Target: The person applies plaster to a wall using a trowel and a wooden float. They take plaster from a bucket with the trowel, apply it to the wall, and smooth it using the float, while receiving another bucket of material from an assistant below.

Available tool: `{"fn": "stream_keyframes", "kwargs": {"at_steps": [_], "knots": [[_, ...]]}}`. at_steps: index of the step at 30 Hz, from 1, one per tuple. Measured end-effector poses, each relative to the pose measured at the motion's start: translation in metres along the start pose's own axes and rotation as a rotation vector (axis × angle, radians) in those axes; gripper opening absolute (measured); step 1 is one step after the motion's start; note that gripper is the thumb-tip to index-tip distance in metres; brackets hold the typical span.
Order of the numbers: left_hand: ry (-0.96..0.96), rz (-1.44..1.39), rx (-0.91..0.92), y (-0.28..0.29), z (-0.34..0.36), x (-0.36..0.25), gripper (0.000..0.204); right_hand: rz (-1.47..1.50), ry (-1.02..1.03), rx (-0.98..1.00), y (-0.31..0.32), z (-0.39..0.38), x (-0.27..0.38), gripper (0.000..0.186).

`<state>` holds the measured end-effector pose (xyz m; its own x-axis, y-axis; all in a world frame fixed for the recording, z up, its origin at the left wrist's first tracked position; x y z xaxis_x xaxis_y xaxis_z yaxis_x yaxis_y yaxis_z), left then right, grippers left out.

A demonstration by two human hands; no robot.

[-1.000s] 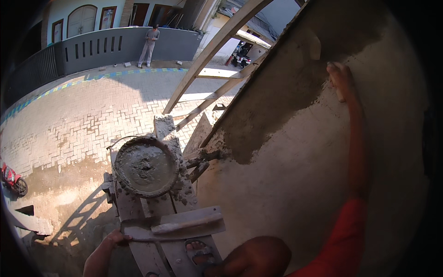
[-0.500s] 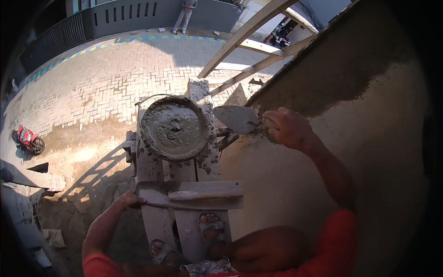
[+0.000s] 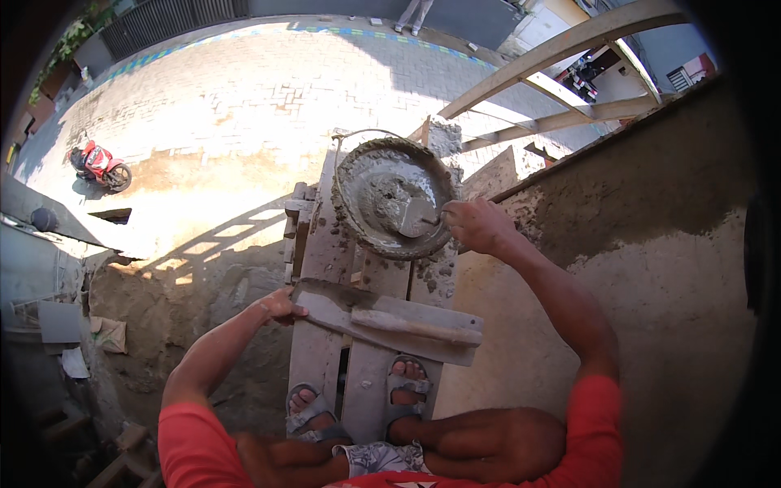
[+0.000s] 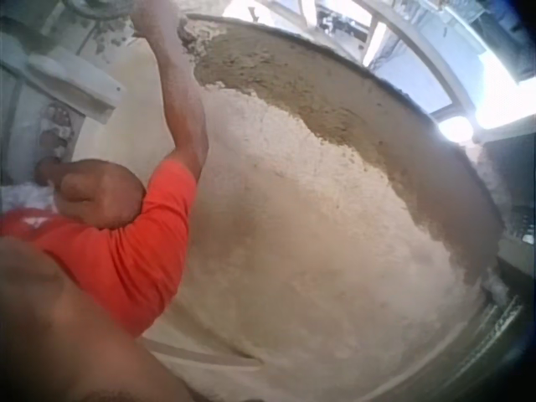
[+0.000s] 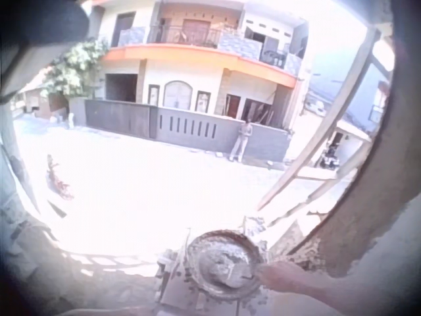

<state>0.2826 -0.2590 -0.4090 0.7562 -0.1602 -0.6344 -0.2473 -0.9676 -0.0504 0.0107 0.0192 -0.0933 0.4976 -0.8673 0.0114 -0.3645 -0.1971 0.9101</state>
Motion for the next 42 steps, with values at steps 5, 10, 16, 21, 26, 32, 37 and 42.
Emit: {"fn": "stream_keyframes", "kwargs": {"at_steps": [5, 10, 16, 21, 26, 32, 37, 42], "knots": [[-0.001, 0.026, -0.028, 0.004, -0.001, -0.006, 0.058, 0.364, 0.111, -0.309, -0.006, -0.038, -0.044, 0.04], [0.011, 0.022, 0.083, -0.011, 0.019, -0.01, 0.06, 0.372, 0.054, -0.432, -0.031, -0.053, -0.08, 0.041], [-0.043, -0.092, 0.056, 0.024, 0.03, 0.039, 0.061, 0.442, 0.104, -0.503, -0.007, -0.053, -0.066, 0.042], [0.033, -0.13, 0.072, 0.009, 0.028, 0.024, 0.057, 0.454, -0.134, -0.483, 0.11, -0.151, -0.076, 0.04], [0.043, -0.17, 0.071, 0.018, 0.029, 0.023, 0.057, 0.367, -0.056, -0.634, 0.231, -0.24, -0.073, 0.038], [0.043, -0.104, 0.062, 0.011, 0.021, 0.015, 0.055, 0.583, -0.077, -0.592, 0.307, -0.335, -0.069, 0.049], [0.054, -0.009, 0.025, 0.04, 0.042, 0.046, 0.053, 0.602, -0.528, -0.85, 0.32, -0.382, -0.207, 0.054], [0.051, -0.004, 0.016, 0.026, 0.049, 0.047, 0.075, 0.345, -0.765, -1.3, 0.347, -0.53, -0.27, 0.051]]}}
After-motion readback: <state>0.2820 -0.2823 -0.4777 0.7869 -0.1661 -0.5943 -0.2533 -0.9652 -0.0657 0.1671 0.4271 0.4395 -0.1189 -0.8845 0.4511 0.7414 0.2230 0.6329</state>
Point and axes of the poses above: each hand's wrist, its own z-axis towards the middle knuckle, its own y-axis out of the back of the hand, x = y × z, the point moved 8 cm from there along z, towards the middle knuckle, and after that the axes turned 6 degrees about -y, right-handed, at the moved point
